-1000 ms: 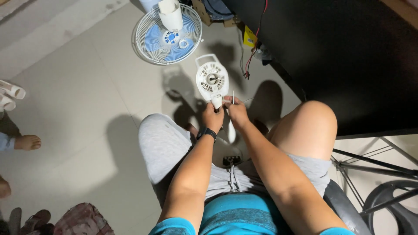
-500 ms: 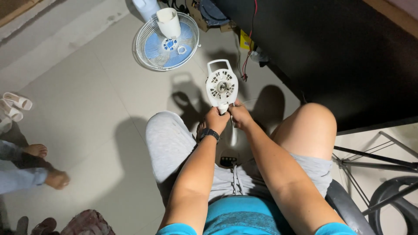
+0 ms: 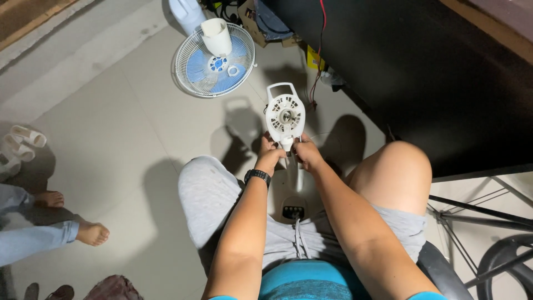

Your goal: Testing fan motor components with a multimeter and assembling the motor housing and front grill.

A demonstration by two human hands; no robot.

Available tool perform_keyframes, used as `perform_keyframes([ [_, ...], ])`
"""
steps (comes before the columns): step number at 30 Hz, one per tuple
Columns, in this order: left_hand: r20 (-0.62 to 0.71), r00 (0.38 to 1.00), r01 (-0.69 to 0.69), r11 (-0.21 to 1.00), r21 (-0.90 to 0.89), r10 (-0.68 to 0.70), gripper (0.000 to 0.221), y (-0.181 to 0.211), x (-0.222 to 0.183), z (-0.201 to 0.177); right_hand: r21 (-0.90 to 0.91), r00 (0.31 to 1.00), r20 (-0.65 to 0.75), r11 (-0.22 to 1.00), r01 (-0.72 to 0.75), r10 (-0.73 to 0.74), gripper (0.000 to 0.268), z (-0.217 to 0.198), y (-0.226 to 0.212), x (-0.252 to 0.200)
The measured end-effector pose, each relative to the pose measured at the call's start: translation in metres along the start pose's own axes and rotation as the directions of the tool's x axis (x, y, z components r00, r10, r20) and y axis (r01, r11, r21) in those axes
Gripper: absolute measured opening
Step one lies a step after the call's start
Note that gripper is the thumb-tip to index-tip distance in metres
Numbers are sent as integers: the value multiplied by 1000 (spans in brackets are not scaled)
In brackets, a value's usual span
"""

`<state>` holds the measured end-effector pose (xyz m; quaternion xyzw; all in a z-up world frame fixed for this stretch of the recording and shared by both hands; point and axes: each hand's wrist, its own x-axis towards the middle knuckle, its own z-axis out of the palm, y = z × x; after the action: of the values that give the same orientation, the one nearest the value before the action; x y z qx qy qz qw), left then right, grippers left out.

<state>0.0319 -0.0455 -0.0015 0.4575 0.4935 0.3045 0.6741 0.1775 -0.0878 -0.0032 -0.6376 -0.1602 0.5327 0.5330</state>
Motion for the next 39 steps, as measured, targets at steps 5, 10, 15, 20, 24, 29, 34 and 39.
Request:
perform_keyframes([
  [5,14,1000,8,1000,15,-8,95,13,-18,23,-21,1000,-26,1000,7,-8,43,-10,9,-10],
  [10,18,999,25,993,115,-27,68,0,4,26,11,999,-39,1000,-21,21,40,-11,17,4],
  [15,-75,988,147,962,230,-133,76,-29,35,15,-271,885,-466,953,-138,-5,33,-64,48,48],
  [20,-78,991,123,960,251,-106,69,-12,36,26,-369,817,-532,929,12,-222,30,-56,-95,-83],
  [24,-71,956,293,928,228,-285,82,23,16,41,-419,580,-309,655,629,-754,24,-62,-173,-188],
  [29,-39,996,85,976,202,-79,33,-32,76,25,-677,114,-34,107,728,-993,12,-126,-352,-279],
  [34,-96,987,152,921,360,-125,57,-1,40,25,-891,89,191,-135,433,-978,11,-169,-487,-259],
  [39,-96,986,163,916,366,-138,54,2,39,24,-998,589,40,-55,-8,-807,21,-204,-535,-148],
])
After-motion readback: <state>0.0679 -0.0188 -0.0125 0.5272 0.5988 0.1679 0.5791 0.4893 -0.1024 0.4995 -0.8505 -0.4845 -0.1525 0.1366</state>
